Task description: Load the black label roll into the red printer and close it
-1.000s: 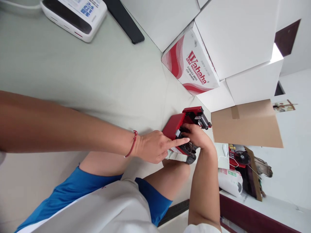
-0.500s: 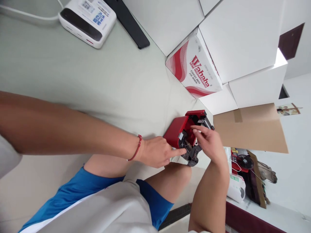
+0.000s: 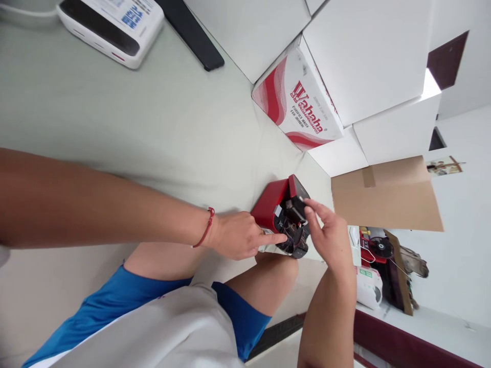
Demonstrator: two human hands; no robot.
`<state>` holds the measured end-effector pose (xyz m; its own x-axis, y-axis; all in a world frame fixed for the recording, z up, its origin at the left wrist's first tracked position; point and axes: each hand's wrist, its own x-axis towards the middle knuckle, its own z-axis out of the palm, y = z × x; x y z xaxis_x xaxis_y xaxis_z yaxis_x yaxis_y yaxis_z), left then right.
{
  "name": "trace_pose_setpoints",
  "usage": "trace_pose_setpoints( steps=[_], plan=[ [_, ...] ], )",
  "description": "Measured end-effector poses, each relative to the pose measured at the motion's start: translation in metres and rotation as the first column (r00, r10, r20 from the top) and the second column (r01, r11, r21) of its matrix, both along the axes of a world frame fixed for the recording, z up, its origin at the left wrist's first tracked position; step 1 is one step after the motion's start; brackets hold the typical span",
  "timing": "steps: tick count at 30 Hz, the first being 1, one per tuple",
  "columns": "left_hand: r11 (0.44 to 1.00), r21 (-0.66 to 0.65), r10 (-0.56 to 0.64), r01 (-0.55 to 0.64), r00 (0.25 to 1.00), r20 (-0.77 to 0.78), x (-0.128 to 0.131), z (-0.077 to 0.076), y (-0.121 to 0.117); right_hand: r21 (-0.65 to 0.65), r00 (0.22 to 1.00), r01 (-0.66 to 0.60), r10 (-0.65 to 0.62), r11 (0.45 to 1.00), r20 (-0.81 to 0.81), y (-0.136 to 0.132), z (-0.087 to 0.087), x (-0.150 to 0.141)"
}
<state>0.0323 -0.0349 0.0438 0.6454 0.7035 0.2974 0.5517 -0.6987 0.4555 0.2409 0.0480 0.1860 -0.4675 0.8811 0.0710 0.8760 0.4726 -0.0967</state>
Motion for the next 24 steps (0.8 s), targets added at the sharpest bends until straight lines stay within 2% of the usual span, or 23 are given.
trace_pose_setpoints(
  steps=[4, 11, 14, 16, 20, 22, 24],
  plan=[
    [1.000, 0.018, 0.025, -0.025, 0.999, 0.023, 0.002, -0.004, 0.001, -0.159, 0.979, -0.030, 0.062, 0.987, 0.197, -0.017, 0.004, -0.003],
    [0.995, 0.077, 0.048, -0.056, 0.993, 0.105, 0.007, -0.016, 0.003, -0.120, 0.943, -0.162, 0.189, 0.979, 0.272, -0.008, 0.000, -0.003],
    [0.984, 0.153, 0.055, -0.088, 0.977, 0.207, 0.009, -0.019, 0.005, -0.078, 0.937, -0.205, 0.219, 0.976, 0.272, -0.009, -0.006, -0.002],
    [0.968, 0.203, 0.082, -0.150, 0.948, 0.308, 0.009, -0.020, 0.009, -0.046, 0.933, -0.229, 0.233, 0.972, 0.272, -0.013, -0.011, -0.001],
    [0.927, 0.180, 0.234, -0.330, 0.880, 0.413, 0.002, -0.020, 0.026, 0.039, 0.948, -0.225, 0.210, 0.974, 0.239, -0.022, -0.025, 0.006],
    [0.920, 0.194, 0.241, -0.340, 0.882, 0.405, -0.003, -0.020, 0.035, 0.097, 0.972, -0.192, 0.176, 0.977, 0.157, -0.026, -0.035, 0.011],
    [0.927, 0.239, 0.180, -0.288, 0.903, 0.391, -0.009, -0.022, 0.041, 0.135, 0.988, -0.153, 0.148, 0.979, 0.046, -0.033, -0.047, 0.016]
  ],
)
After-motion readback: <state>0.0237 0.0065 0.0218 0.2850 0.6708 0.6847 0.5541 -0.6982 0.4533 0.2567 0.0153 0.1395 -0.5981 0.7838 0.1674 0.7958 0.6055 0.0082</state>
